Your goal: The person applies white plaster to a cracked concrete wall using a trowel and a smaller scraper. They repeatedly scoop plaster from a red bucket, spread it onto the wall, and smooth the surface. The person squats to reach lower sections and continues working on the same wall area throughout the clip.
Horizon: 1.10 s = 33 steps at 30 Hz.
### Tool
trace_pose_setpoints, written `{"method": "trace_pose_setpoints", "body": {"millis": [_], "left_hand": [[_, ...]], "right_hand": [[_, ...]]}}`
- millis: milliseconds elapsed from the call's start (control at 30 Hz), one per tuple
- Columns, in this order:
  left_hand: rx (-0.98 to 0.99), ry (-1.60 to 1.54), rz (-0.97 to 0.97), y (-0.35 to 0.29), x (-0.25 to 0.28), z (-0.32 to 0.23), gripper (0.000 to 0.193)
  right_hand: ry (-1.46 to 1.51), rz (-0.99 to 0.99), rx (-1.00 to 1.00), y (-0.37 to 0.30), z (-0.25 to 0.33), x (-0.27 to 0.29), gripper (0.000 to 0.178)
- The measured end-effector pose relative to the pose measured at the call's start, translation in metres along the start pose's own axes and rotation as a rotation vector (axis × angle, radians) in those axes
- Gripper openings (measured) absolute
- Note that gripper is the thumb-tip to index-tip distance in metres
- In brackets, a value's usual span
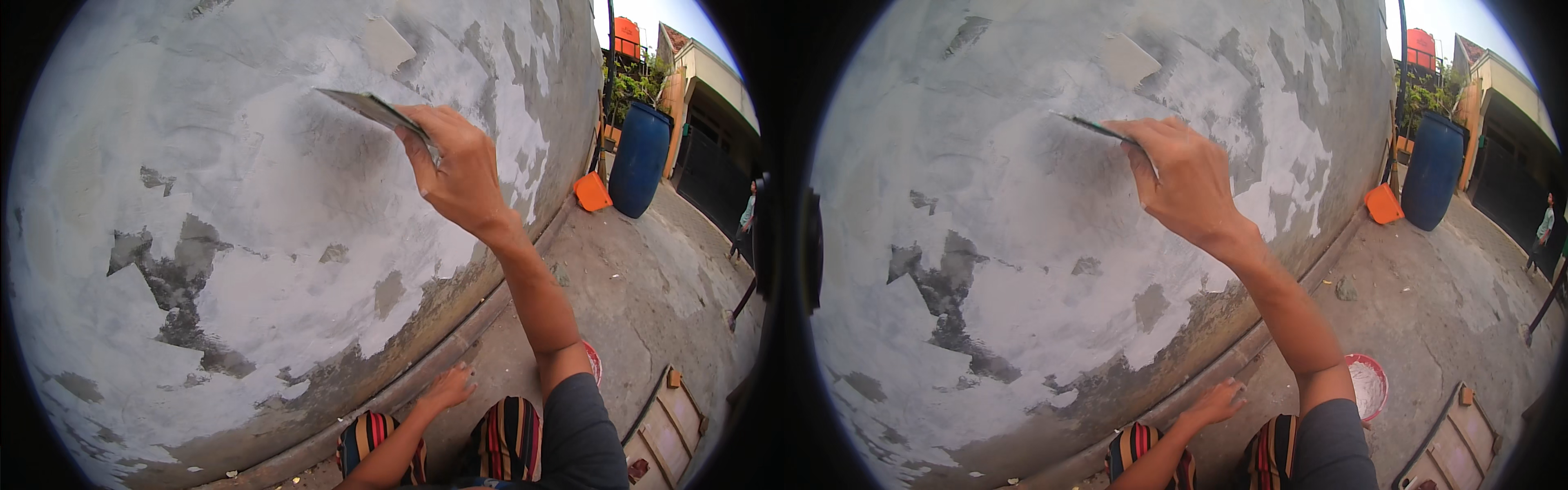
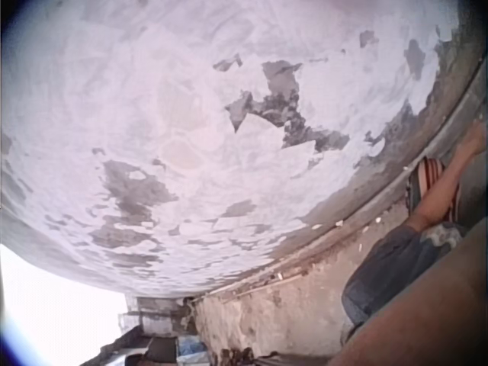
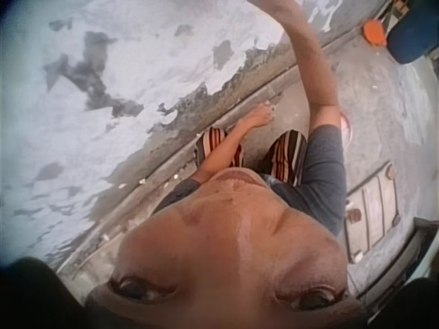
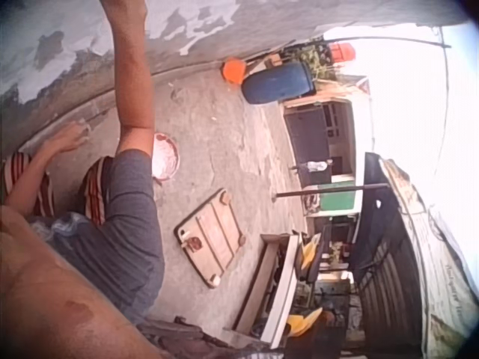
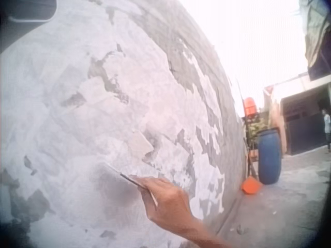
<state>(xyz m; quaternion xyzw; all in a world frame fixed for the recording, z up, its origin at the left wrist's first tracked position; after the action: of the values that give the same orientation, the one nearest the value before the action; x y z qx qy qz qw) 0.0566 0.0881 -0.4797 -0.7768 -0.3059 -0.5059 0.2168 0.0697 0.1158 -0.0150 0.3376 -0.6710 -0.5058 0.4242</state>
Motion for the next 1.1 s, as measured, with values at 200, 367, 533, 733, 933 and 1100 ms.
{"method": "trace_pose_setpoints", "body": {"millis": [200, 367, 533, 733, 933, 1100], "left_hand": [[-0.042, 0.01, 0.001, 0.003, 0.0, -0.015, 0.038], [0.004, -0.052, 0.075, 0.003, -0.001, -0.011, 0.041], [0.034, 0.02, 0.093, -0.001, 0.001, -0.006, 0.042], [0.003, 0.054, 0.076, 0.002, -0.001, -0.014, 0.04], [0.025, 0.058, 0.106, 0.001, 0.001, -0.013, 0.039], [0.014, 0.027, 0.092, 0.003, -0.01, -0.009, 0.041]], "right_hand": [[-0.266, -0.243, -0.028, 0.052, -0.065, 0.064, 0.024], [-0.335, -0.082, 0.129, 0.029, -0.053, 0.032, 0.045], [-0.297, 0.155, 0.155, -0.013, -0.032, 0.015, 0.044], [-0.368, -0.312, -0.028, 0.01, -0.071, 0.069, 0.04], [-0.578, -0.246, 0.011, 0.011, -0.075, 0.001, 0.052], [-0.53, -0.033, 0.09, -0.041, -0.029, -0.023, 0.053]]}}
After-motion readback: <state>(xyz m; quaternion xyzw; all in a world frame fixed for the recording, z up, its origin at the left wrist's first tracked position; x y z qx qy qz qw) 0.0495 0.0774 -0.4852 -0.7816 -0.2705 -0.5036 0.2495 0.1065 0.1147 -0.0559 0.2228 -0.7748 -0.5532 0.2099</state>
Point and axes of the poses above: each hand's wrist, its own y-axis towards the middle knuckle, its own x-axis out of the back of the hand, z = x × y, the point moved 7 cm from there along y, towards the middle knuckle, and after that the axes turned 15 degrees about y, right-handed, at the moved point
